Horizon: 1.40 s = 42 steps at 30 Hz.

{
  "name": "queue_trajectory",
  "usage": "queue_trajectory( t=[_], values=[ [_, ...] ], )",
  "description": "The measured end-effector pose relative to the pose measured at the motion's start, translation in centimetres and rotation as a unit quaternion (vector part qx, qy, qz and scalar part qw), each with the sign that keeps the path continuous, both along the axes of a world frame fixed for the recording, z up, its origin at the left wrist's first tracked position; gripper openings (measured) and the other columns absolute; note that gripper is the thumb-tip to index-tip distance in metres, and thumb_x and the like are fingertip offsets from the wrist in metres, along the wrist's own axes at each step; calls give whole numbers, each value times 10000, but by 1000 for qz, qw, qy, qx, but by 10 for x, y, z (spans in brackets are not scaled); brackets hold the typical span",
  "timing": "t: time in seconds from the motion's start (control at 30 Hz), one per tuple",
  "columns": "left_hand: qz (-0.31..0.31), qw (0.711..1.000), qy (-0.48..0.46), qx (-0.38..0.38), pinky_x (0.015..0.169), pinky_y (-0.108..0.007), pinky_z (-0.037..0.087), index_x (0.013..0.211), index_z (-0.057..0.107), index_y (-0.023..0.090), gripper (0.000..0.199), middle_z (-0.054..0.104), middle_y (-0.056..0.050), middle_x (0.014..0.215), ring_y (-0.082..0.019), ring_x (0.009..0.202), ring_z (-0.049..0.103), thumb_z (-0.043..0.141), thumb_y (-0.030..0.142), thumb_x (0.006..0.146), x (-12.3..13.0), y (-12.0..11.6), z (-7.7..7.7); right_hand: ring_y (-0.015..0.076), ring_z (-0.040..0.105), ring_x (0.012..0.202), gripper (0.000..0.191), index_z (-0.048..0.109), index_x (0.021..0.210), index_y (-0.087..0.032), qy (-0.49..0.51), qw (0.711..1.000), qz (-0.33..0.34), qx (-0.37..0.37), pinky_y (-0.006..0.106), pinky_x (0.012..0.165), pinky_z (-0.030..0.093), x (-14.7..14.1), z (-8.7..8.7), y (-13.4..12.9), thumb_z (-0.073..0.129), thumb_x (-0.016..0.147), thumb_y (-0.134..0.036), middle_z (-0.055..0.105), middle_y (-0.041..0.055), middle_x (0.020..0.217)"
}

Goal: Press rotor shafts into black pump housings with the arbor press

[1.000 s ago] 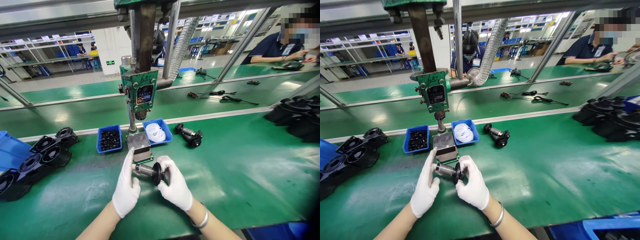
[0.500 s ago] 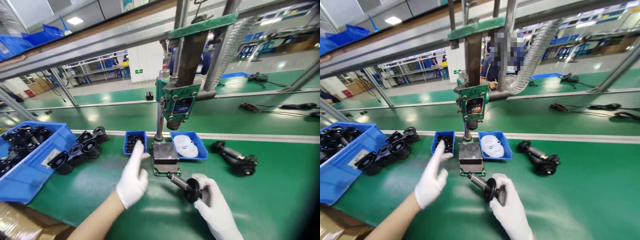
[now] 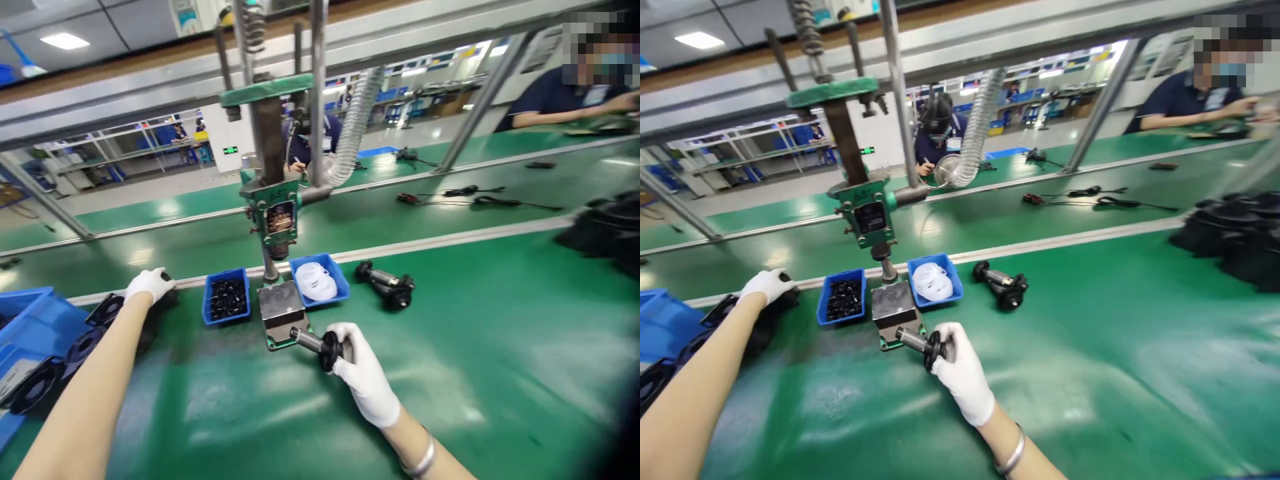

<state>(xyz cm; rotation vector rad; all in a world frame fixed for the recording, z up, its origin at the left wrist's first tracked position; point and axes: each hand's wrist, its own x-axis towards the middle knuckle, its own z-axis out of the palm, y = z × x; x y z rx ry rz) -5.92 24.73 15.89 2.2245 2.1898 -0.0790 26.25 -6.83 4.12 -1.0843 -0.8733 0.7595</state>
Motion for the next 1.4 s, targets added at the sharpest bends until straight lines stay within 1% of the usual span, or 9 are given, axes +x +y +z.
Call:
queue_trajectory(
  t=[0.13, 0.3, 0.5, 0.8, 0.93, 1.13, 1.27, 1.33, 1.4],
  values=[
    [-63, 996, 18, 60, 909, -458, 450, 1433, 426, 198, 667, 526, -148, 1358, -416, 1133, 561, 459, 567, 879, 10, -31, 7, 116, 456, 605, 356, 426, 845, -235, 64, 998, 18, -9, 224, 489, 423, 0, 0, 3, 692, 609, -237, 464, -28, 822],
    [-193, 975, 34, 104, 959, -436, 459, 1372, 496, 198, 643, 576, -128, 1291, -359, 1118, 580, 471, 588, 862, 15, -111, 1, 99, 449, 562, 371, 408, 871, -240, 105, 993, 45, -8, 224, 455, 419, -2, 1, 1, 689, 633, -281, 462, -28, 840],
    [-155, 985, 58, 44, 848, -427, 504, 1349, 525, 179, 597, 583, -163, 1234, -346, 1033, 608, 411, 546, 891, 25, -181, -18, 113, 462, 630, 365, 421, 912, -239, 97, 993, 59, -11, 237, 493, 455, -3, 0, -2, 690, 674, -303, 454, -12, 896],
    [-170, 984, 0, 49, 826, -406, 513, 1446, 370, 205, 643, 493, -158, 1341, -333, 1076, 611, 531, 432, 866, 34, -191, -19, 117, 489, 642, 345, 438, 912, -241, 100, 993, 66, -1, 236, 491, 466, -3, -1, -5, 702, 691, -270, 470, -9, 920],
    [-181, 983, 22, 9, 771, -404, 516, 1324, 507, 253, 509, 568, -133, 1224, -320, 964, 657, 532, 421, 844, 33, -200, -12, 114, 502, 624, 311, 451, 910, -239, 102, 992, 76, -2, 240, 494, 465, -2, 0, -4, 684, 705, -256, 476, -18, 898],
    [-76, 985, -74, -139, 832, -452, 490, 1225, 633, 228, 574, 684, -194, 1138, -384, 939, 694, 639, 555, 754, 28, -194, -9, 122, 497, 638, 351, 447, 902, -236, 102, 991, 82, -8, 245, 489, 483, -3, 2, -5, 717, 679, -263, 476, -14, 883],
    [-28, 972, -152, -179, 743, -437, 540, 1312, 559, 218, 607, 728, -157, 1072, -321, 756, 726, 401, 621, 887, -13, -187, -16, 125, 505, 652, 376, 468, 916, -239, 114, 990, 87, -14, 246, 490, 494, -1, 4, -7, 755, 684, -311, 489, -5, 919],
    [-58, 950, -235, -197, 856, -465, 541, 1448, 385, 209, 665, 659, -166, 1248, -318, 924, 719, 384, 589, 903, -38, -189, -29, 121, 506, 648, 373, 480, 909, -242, 121, 988, 92, -11, 244, 494, 492, -1, 6, -8, 770, 692, -335, 492, -6, 921],
    [-155, 901, -343, -217, 1069, -454, 431, 1525, 181, 198, 854, 442, -176, 1494, -306, 1284, 543, 568, 516, 833, -52, -196, -50, 119, 504, 640, 369, 493, 900, -243, 122, 988, 94, -9, 240, 492, 488, -2, 8, -8, 781, 699, -357, 494, -8, 907]
  ],
)
